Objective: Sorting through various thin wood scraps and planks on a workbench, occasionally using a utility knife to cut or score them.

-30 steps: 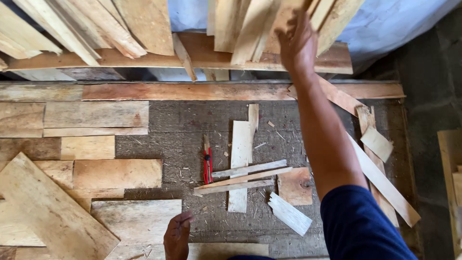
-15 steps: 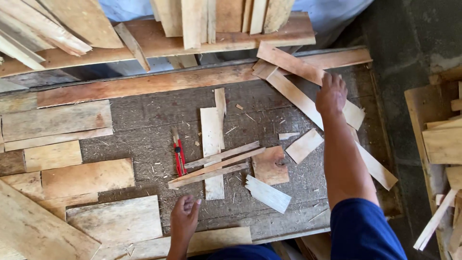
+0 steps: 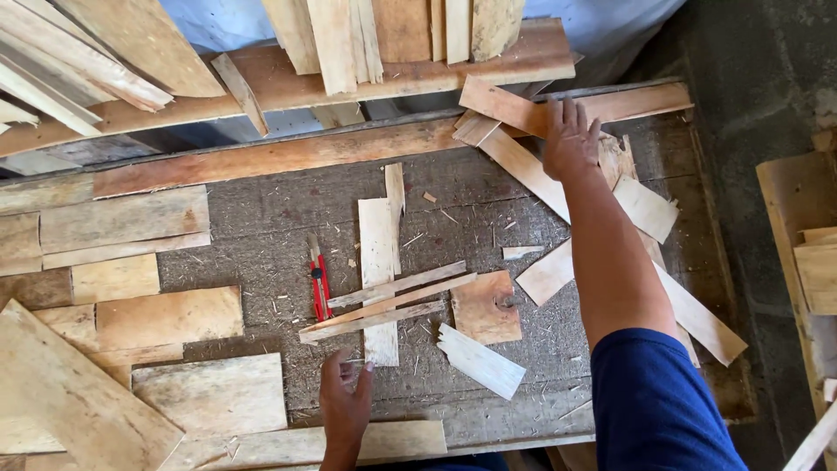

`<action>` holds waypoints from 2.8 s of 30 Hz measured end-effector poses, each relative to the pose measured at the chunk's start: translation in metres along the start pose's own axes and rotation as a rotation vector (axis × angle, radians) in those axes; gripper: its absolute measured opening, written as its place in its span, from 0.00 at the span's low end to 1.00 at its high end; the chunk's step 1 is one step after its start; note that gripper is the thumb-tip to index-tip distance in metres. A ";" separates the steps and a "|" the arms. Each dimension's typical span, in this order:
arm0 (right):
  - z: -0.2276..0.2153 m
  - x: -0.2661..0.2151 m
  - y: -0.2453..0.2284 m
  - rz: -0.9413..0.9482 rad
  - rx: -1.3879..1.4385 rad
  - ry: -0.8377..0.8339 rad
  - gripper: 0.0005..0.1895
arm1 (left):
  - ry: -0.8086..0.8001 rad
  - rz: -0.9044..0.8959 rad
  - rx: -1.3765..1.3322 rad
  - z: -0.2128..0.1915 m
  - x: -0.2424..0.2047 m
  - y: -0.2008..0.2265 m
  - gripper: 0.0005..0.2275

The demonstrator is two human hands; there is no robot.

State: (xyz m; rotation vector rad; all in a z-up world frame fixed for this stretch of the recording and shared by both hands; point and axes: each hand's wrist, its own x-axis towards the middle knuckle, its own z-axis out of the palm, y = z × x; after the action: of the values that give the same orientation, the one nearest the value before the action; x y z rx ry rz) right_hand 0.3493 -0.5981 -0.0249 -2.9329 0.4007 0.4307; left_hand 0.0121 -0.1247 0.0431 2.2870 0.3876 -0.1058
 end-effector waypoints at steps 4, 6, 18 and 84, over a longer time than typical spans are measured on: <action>-0.040 -0.024 -0.033 -0.148 -0.128 0.070 0.54 | 0.029 -0.046 -0.004 0.006 -0.004 0.003 0.24; -0.058 -0.025 -0.057 -0.293 -0.090 0.018 0.53 | 0.079 -0.007 -0.009 0.010 0.000 0.005 0.24; -0.002 0.013 -0.088 -0.329 -0.287 0.164 0.42 | 0.053 0.017 -0.008 0.001 -0.020 0.000 0.24; 0.033 -0.270 0.112 0.060 0.371 0.175 0.14 | 0.005 -0.281 -0.587 0.102 0.096 0.033 0.09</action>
State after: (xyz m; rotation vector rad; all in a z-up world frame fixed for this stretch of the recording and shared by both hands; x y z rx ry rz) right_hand 0.0593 -0.6340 0.0131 -2.6068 0.5283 0.0909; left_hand 0.1178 -0.1973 -0.0221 1.6482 0.6474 -0.1108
